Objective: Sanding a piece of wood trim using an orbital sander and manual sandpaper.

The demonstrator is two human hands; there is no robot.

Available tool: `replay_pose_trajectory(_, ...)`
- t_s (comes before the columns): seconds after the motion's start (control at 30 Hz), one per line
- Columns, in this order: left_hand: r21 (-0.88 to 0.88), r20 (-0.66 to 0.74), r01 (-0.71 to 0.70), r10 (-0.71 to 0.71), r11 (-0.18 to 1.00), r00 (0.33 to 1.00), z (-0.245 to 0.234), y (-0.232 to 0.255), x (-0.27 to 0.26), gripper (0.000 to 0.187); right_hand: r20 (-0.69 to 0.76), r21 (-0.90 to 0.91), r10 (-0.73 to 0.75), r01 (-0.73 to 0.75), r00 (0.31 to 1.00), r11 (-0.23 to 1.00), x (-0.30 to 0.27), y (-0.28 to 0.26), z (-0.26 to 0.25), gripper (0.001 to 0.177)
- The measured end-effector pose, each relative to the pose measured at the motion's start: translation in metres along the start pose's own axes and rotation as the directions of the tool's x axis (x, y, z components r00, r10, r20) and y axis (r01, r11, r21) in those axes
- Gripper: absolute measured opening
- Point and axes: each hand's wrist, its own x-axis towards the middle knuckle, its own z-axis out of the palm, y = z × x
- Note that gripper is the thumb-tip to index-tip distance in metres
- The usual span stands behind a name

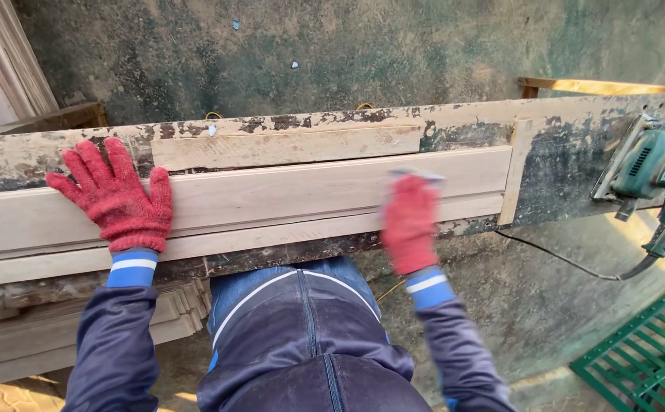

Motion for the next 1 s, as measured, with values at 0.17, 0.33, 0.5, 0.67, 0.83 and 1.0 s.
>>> replay_pose_trajectory(0.17, -0.156, -0.083, -0.039, 0.026, 0.987, 0.996, -0.011, 0.008, 0.001, 0.080, -0.115, 0.204, -0.440, 0.455, 0.890, 0.867, 0.001, -0.081, 0.002, 0.069)
replay_pose_trajectory(0.33, -0.169, -0.047, -0.020, 0.012, 0.985, 0.999, -0.015, 0.011, 0.002, 0.080, -0.020, 0.025, -0.074, 0.075, 0.997, 0.997, -0.005, 0.077, -0.008, 0.054)
replay_pose_trajectory(0.5, -0.163, -0.031, -0.011, 0.006, 0.987, 1.000, -0.017, 0.011, 0.005, 0.080, -0.216, -0.130, -0.239, 0.215, 0.947, 0.968, 0.018, -0.017, 0.014, 0.049)
replay_pose_trajectory(0.67, -0.156, -0.059, -0.017, 0.007, 0.988, 0.998, -0.003, 0.003, 0.002, 0.079, -0.139, 0.242, -0.487, 0.506, 0.862, 0.828, 0.036, -0.090, 0.022, 0.063)
replay_pose_trajectory(0.83, -0.058, -0.034, -0.027, 0.025, 0.998, 0.999, 0.001, 0.001, -0.004, 0.079, -0.092, 0.088, 0.052, -0.044, 0.994, 0.995, 0.032, 0.107, 0.024, 0.057)
replay_pose_trajectory(1.0, -0.031, -0.001, -0.026, 0.026, 0.999, 1.000, 0.003, -0.004, -0.004, 0.079, -0.154, -0.189, 0.240, -0.266, 0.959, 0.945, 0.033, 0.077, 0.041, 0.021)
